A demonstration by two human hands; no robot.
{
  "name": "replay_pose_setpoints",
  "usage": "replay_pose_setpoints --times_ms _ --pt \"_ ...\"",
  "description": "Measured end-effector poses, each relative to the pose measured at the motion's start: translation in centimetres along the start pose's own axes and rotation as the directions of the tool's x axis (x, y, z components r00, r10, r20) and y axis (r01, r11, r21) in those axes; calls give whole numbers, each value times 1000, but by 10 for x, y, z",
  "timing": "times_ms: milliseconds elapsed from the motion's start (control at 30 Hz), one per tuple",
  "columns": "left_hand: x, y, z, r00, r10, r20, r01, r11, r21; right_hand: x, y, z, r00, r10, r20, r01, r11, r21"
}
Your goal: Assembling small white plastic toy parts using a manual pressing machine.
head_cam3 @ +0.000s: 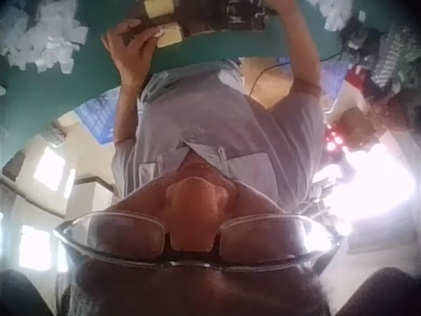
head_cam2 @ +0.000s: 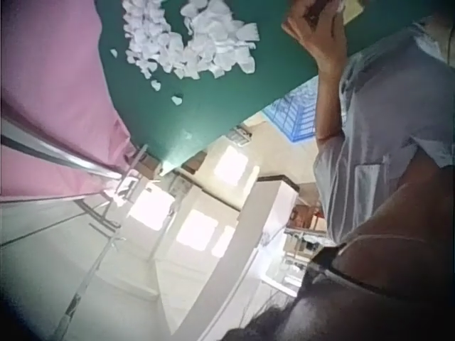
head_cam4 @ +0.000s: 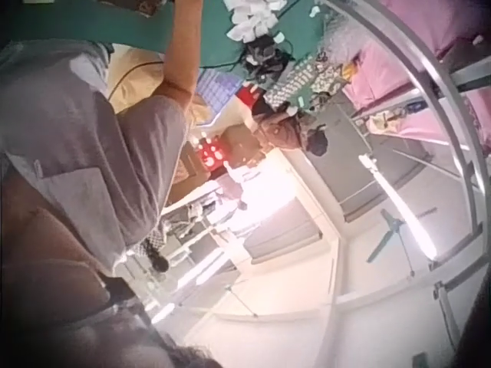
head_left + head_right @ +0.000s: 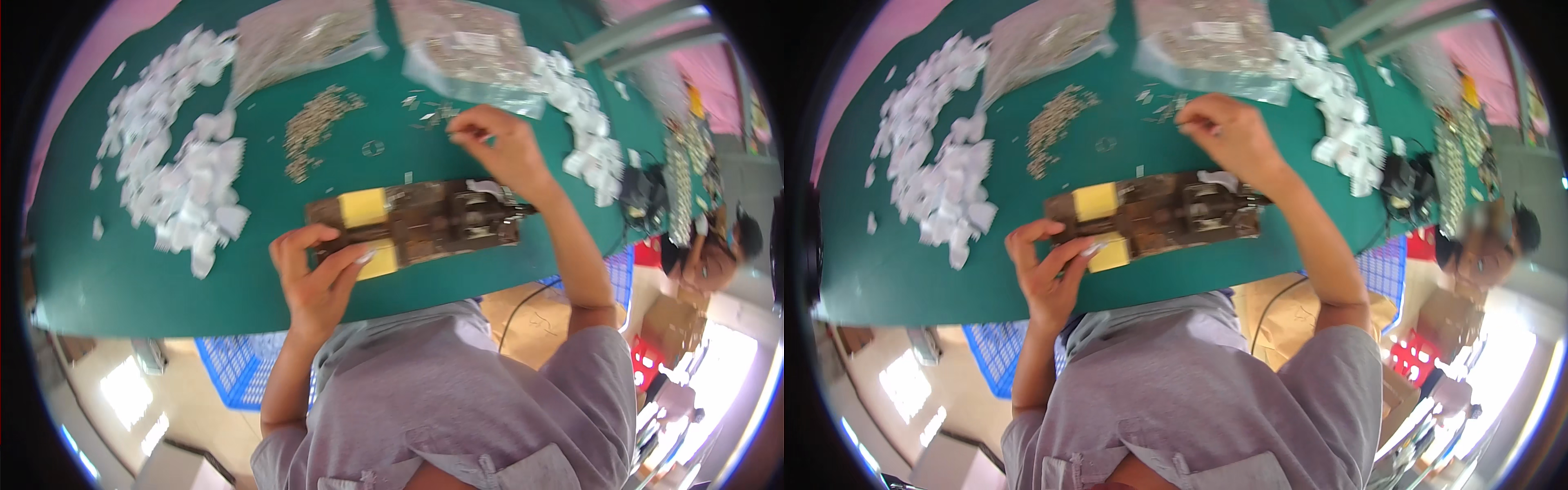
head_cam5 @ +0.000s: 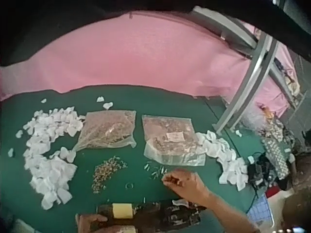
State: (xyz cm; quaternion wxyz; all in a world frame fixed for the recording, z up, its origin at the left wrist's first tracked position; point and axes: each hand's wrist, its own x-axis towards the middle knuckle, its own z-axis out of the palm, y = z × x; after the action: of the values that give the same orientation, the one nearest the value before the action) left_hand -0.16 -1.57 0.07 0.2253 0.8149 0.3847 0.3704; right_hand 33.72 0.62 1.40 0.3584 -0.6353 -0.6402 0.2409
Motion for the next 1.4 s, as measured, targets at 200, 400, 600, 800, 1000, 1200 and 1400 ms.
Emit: replay_pose_setpoints --times_ms 200,400,600,800,1000,1200,1400 --pt "-7 -4 1 999 35 -34 -36 999 -37 -56 49 -72 908 164 -385 -292 907 -303" --pt "-4 -13 12 997 82 5 -82 997 -1 -101 63 -103 867 269 -420 -490 615 -618" --pt "1 -8 17 997 71 -38 -71 997 -15 -87 43 -95 868 276 -412 -397 885 -244" --pt "-3 -12 24 989 40 -144 -55 994 -98 -34 -84 26 957 -280 -80 262 947 -187" --pt "2 -12 25 990 -5 -138 -15 989 -144 -32 -89 79 910 -347 228 319 936 151" --pt "-3 -16 23 997 -52 -52 39 971 -234 -32 -94 80 934 -269 236 256 963 87" --pt "1 -13 29 989 -141 56 151 926 -345 -43 -87 75 948 -304 92 301 953 43"
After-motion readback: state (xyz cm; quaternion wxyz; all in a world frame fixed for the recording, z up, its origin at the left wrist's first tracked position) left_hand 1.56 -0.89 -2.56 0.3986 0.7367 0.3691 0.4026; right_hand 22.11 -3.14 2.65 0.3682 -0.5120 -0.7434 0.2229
